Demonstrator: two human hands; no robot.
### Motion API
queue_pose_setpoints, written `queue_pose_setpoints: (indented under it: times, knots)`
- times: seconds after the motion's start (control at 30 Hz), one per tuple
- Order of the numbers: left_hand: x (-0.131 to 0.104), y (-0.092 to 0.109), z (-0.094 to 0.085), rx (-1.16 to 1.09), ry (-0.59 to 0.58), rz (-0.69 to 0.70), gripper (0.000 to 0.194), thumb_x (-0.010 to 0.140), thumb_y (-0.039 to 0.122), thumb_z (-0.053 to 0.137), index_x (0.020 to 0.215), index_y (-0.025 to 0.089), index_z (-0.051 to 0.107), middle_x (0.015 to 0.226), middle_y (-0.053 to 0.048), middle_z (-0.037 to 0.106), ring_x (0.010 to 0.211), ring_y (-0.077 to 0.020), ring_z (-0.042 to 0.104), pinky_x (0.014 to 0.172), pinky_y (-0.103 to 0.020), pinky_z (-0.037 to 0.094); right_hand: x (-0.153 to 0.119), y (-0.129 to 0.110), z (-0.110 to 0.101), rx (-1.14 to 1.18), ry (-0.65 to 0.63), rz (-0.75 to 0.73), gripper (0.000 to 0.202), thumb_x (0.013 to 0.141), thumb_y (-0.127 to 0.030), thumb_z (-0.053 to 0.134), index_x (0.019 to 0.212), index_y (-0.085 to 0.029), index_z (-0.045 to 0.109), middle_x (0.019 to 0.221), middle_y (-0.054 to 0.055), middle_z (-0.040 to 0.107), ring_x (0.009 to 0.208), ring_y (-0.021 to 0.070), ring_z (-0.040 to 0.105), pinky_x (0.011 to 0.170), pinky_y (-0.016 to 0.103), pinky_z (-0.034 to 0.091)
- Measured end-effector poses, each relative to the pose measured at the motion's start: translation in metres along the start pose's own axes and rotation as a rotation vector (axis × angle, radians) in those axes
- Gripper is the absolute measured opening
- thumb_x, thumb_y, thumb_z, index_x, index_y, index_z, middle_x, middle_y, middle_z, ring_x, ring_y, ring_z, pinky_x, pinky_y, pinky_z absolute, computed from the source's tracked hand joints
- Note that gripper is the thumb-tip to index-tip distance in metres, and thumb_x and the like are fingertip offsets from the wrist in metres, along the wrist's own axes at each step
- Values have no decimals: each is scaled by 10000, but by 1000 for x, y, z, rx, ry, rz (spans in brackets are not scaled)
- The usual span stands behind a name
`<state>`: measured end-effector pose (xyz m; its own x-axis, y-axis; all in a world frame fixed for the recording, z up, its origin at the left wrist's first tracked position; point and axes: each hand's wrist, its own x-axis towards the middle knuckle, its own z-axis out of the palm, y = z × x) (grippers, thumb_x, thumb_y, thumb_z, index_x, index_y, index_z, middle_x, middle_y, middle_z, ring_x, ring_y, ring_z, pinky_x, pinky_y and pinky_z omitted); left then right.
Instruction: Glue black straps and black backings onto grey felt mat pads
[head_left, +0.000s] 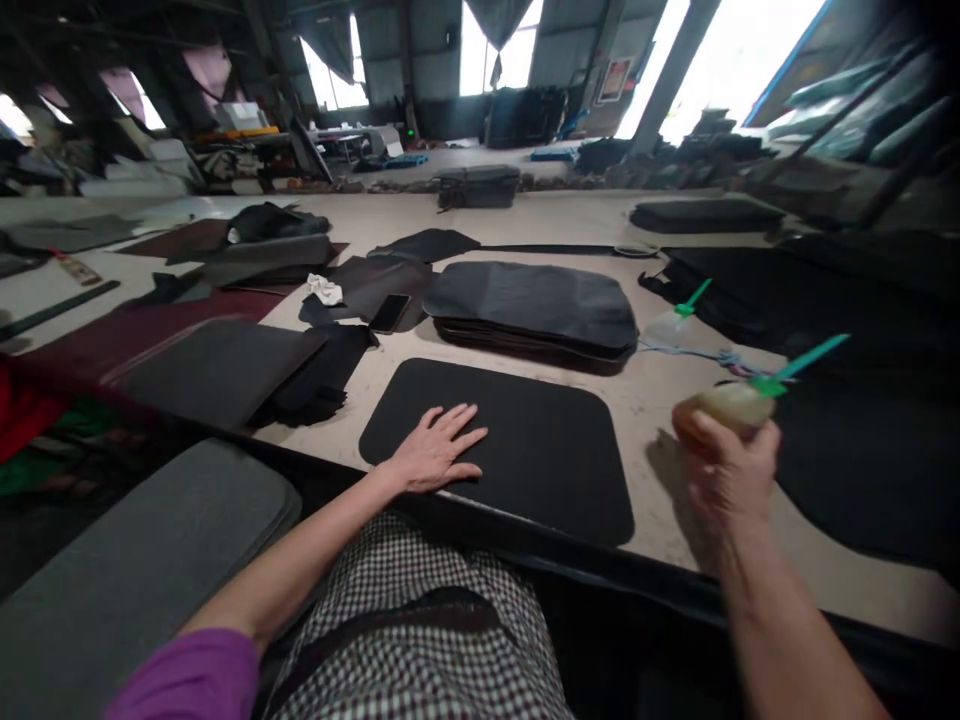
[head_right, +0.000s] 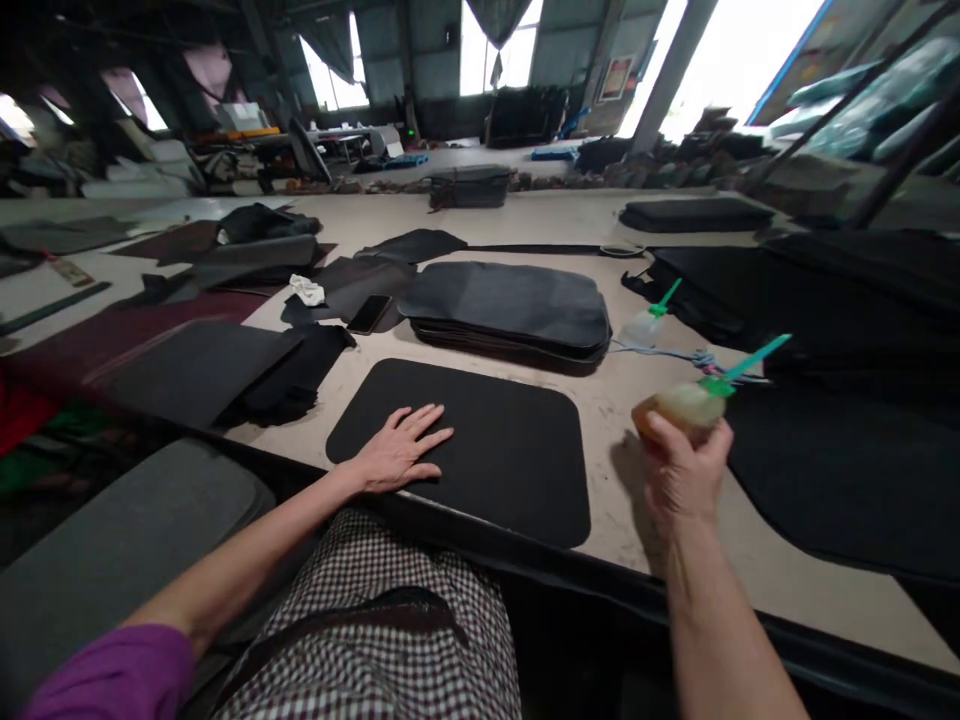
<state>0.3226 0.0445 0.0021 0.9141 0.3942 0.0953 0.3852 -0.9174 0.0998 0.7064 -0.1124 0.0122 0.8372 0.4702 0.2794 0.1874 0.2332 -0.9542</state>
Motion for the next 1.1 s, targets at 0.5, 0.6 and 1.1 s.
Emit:
queue_pose_setpoints:
  times: [0.5, 0.6, 1.1]
  knots:
    - [-11, 1, -3, -199, 5, -62, 681, 1009, 705, 351, 1591, 352, 379, 1600, -40, 502, 1464, -276, 462, 1248, -485, 248, -131, -64, 186, -67, -866, 94, 662, 715, -562, 864, 1217, -245, 571, 1206, 85, 692, 1147, 314, 670, 1034, 466, 549]
    - [-12, 1, -2, -250, -12, -107, 705, 1001, 715, 357, 1593, 333, 388, 1608, -59, 488, 1413, -300, 522, 1190, -455, 363, -141, -50, 204, -151, -878, 62, 581, 817, -606, 766, 1226, -257, 547, 1204, 71, 684, 1136, 296, 666, 1013, 448, 550]
    - [-5, -4, 24, -259, 124, -85, 706, 970, 520, 571, 1568, 175, 423, 1614, -95, 467, 1532, -325, 355, 1287, -400, 277, -150, -65, 243, -295, -1175, -325, 540, 844, -565, 745, 1241, -270, 529, 1187, 93, 614, 1062, 303, 635, 957, 448, 554]
